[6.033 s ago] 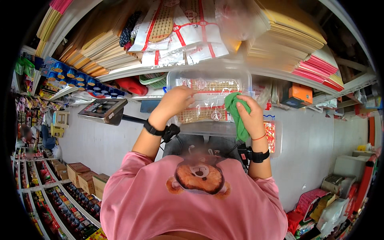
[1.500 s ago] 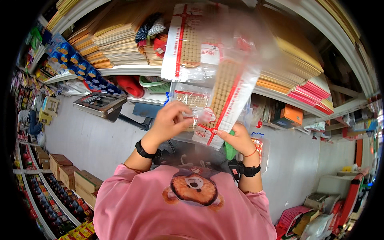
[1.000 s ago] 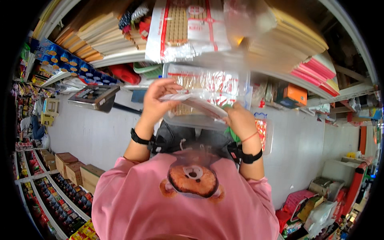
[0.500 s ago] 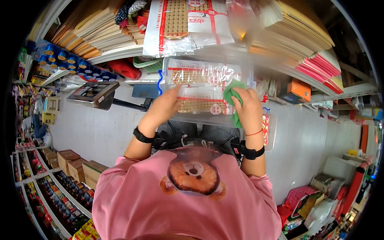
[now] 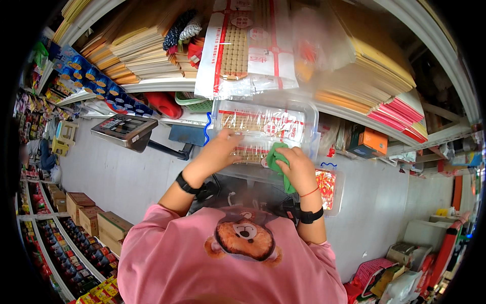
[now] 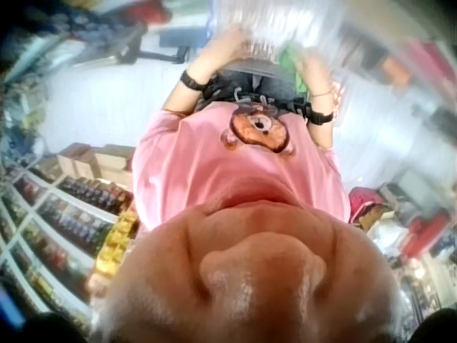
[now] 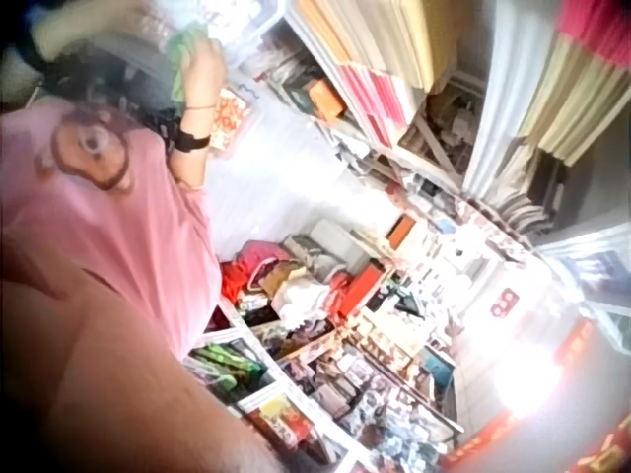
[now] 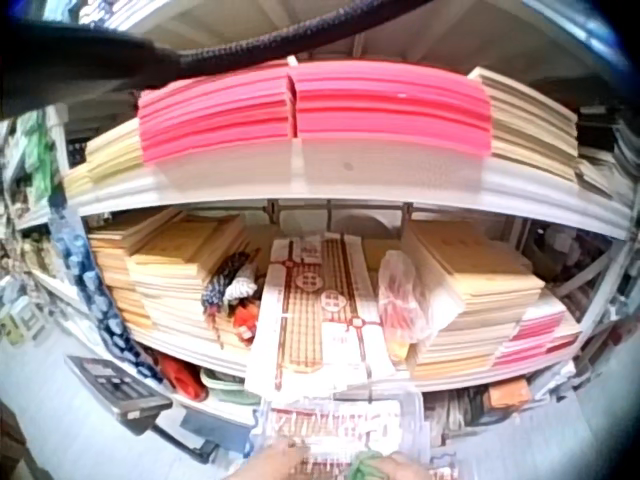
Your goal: The person organizes various small packaged items and supplies inside a clear plastic storage bin, handling objects such as a green cloth, small bags of goods, rolls of tape, and a long orange strap.
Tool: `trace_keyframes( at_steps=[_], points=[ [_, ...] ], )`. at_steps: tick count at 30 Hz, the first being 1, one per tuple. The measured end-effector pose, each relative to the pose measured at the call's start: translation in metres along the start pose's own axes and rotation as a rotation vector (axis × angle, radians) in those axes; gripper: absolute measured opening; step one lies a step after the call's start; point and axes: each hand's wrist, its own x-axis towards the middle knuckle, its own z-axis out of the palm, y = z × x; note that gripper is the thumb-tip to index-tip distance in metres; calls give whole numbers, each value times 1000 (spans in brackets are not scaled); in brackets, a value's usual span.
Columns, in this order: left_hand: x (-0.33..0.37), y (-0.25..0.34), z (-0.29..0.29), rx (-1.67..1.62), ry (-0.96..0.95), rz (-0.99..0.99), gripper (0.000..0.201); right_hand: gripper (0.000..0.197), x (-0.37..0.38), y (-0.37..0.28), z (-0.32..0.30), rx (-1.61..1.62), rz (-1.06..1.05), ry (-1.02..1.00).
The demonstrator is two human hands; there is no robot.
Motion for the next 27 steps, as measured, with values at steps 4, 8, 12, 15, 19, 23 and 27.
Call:
trace_keyframes(
  at_steps=[4,8,12,15,19,23,27],
  points=[
    [22,18,-77,-149,281,-270,44,31,3,-1,0,43,-10,21],
    [52,20,-114,-65,442,-119,35,29,8,-12,6,106,-26,-32],
    [62,5,-113,-23,561,65,15,28,7,-16,8,258,-9,-128],
    [50,21,-109,-134,695,35,8,32,-3,-5,10,463,49,-159],
    [13,21,-87,-513,581,-11,17,50,1,-10,9,738,33,-182],
    [-16,11,-68,-752,338,5,26,61,14,-17,11,875,24,-161],
    [0,31,-55,-1358,471,-479,52,53,26,-8,30,985,103,-120]
  ],
)
